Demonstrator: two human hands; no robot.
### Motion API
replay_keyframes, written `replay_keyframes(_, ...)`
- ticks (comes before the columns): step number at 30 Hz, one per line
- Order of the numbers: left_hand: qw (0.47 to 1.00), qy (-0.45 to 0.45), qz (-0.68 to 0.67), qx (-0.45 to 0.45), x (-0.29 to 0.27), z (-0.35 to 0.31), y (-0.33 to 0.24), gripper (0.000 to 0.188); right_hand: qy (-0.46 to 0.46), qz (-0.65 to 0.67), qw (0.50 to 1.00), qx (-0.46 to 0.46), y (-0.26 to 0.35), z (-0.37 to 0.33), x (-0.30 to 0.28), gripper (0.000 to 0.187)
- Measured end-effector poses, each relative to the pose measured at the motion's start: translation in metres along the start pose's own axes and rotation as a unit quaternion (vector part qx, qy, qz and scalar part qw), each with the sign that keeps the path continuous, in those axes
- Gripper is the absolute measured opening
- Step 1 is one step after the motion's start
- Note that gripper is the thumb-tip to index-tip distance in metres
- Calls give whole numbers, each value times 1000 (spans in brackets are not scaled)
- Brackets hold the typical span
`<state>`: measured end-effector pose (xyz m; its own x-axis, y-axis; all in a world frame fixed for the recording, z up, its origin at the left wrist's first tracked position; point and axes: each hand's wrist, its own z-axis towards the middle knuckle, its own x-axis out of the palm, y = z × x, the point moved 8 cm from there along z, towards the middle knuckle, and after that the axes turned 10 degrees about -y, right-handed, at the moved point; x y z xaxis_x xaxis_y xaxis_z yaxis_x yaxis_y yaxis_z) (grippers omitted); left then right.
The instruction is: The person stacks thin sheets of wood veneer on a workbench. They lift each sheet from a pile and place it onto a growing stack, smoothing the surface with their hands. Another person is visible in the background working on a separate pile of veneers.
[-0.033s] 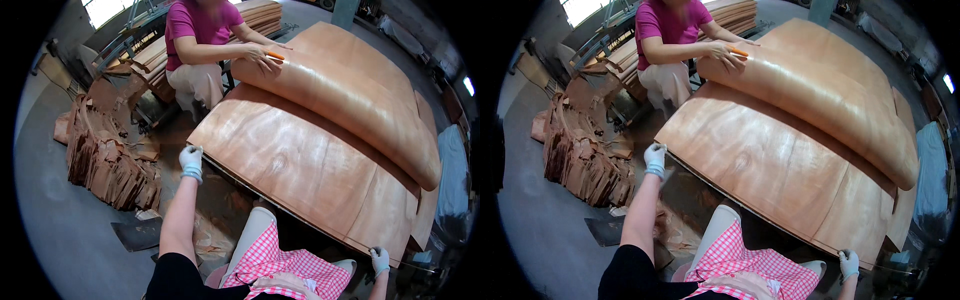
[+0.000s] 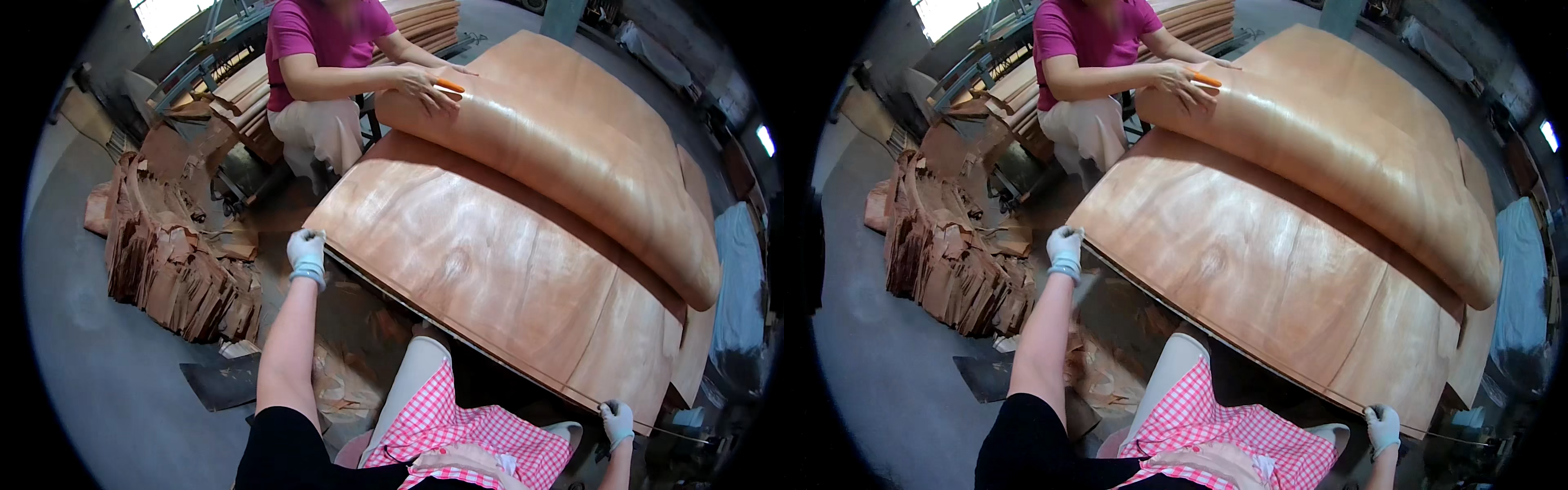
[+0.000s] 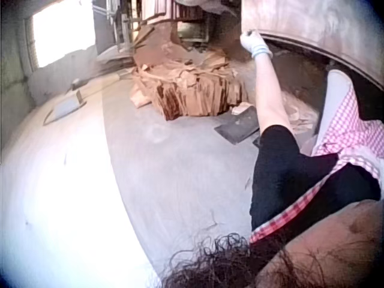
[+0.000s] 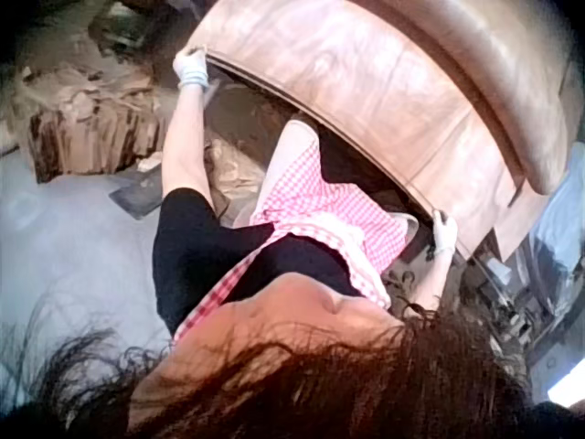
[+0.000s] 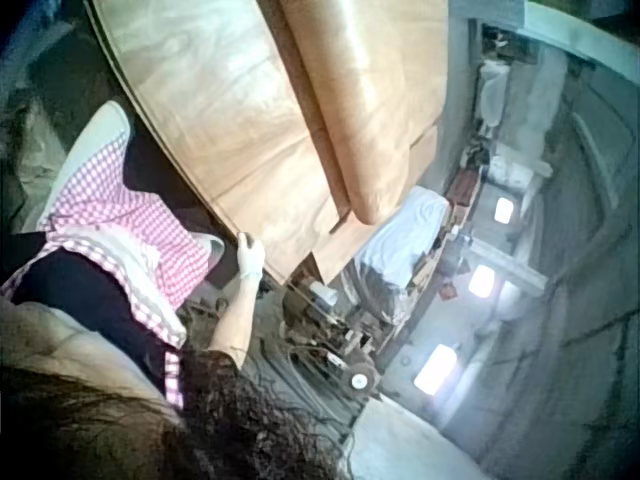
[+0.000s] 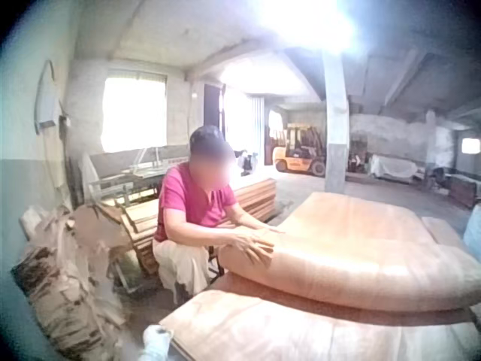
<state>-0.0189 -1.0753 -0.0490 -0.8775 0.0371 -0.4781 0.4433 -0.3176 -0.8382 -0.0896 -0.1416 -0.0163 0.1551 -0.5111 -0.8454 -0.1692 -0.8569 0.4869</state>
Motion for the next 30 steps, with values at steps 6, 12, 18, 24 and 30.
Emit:
replay_keyframes(6,981,8,184,63,13,48,0,19,43,-15,999,-12,67,-5,17,26)
replay_keyframes(12,981,85,173,28,17,40,16,28,69,-130,988,-34,98,7,23,39)
replay_keyframes(18,977,84,196,-4,30,42,31,50,96,-173,980,22,41,25,13,38)
replay_keyframes(24,912,57,406,2,16,57,23,89,124,-164,975,89,18,33,38,46)
replay_keyframes(30,944,55,260,196,56,-90,-119,76,140,-172,971,87,-4,29,43,50)
